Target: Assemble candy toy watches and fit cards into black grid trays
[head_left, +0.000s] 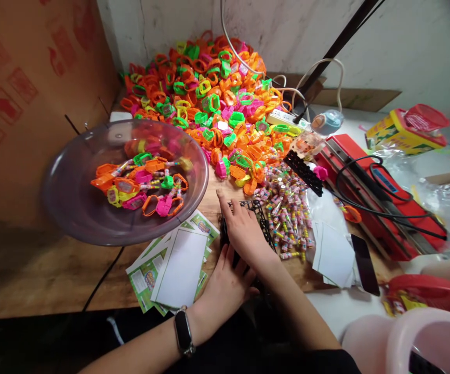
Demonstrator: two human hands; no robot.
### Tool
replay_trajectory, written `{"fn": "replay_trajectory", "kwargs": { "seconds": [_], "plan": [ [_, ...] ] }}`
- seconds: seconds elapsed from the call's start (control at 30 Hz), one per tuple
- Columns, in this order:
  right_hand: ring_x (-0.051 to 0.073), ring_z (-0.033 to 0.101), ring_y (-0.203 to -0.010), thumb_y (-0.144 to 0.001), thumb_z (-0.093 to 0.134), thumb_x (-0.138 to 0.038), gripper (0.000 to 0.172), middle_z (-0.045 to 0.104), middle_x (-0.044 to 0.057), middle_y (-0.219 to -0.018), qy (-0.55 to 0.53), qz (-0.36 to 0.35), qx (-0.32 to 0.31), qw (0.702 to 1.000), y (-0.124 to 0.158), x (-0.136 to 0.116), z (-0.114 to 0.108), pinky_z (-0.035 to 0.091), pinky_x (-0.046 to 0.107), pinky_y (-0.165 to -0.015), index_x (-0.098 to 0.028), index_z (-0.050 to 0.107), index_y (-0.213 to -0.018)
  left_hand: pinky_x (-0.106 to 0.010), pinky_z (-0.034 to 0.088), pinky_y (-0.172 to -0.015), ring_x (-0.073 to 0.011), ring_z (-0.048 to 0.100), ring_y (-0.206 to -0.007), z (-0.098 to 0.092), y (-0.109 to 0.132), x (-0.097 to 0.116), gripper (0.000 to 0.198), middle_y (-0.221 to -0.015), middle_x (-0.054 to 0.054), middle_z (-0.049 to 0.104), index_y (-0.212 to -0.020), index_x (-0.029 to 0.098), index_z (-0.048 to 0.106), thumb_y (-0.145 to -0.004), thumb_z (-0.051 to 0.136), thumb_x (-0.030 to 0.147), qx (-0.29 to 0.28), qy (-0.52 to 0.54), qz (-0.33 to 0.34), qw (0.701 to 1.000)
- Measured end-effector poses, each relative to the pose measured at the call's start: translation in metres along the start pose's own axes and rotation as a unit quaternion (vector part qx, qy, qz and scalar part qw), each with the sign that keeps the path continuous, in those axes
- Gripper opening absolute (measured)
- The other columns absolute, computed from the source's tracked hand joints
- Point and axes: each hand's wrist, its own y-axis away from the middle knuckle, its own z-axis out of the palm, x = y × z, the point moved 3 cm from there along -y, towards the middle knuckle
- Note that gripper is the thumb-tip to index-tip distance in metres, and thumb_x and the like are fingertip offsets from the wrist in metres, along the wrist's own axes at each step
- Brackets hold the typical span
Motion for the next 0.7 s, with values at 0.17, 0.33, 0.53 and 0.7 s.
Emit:
{"fn": "replay_trajectory", "kwargs": {
  "seconds": [0.17,0.33,0.53,0.7],
  "plan": [
    [0.035,0.019,-0.144,-0.094,0.040,-0.024,0.072,0.025,0.016,-0.156,-0.084,0.014,0.106,0.991,0.027,0.003,0.006,0.014,0.066,-0.110,-0.021,-0.001,-0.154,-0.056,0.033,-0.109,-0.0390,0.037,-0.135,0.003,0.002,0.000,0.058,-0.142,-0.014,0.049,-0.137,0.024,0.048,-0.087,0.053,0.052,0.029,-0.032,0.018,0.999],
    [0.024,0.020,-0.145,-0.098,0.031,-0.043,0.070,0.020,0.015,-0.157,-0.260,-0.047,-0.049,0.963,0.043,0.010,0.033,0.023,0.050,-0.116,-0.015,-0.001,-0.153,-0.052,0.036,-0.107,-0.0335,0.050,-0.124,0.007,0.005,0.000,0.047,-0.129,-0.014,0.060,-0.132,0.020,0.054,-0.089,0.056,0.039,0.018,-0.031,0.025,0.999],
    [0.023,0.012,-0.147,-0.098,0.027,-0.046,0.071,0.009,0.014,-0.159,-0.319,0.016,0.005,0.948,0.045,0.022,0.036,0.017,0.051,-0.117,-0.016,-0.007,-0.153,-0.053,0.042,-0.101,-0.0386,0.049,-0.124,-0.003,0.000,-0.003,0.056,-0.130,-0.015,0.059,-0.128,0.022,0.058,-0.078,0.069,0.044,0.061,-0.021,0.022,0.998],
    [0.033,0.008,-0.146,-0.097,0.033,-0.049,0.071,0.017,0.011,-0.158,-0.243,0.000,-0.034,0.970,0.048,0.008,0.025,0.009,0.064,-0.114,-0.019,0.005,-0.154,-0.052,0.036,-0.108,-0.0341,0.047,-0.127,0.016,0.003,-0.004,0.044,-0.130,-0.012,0.060,-0.128,0.021,0.058,-0.085,0.059,0.031,0.029,-0.029,0.029,0.999]
  ]
}}
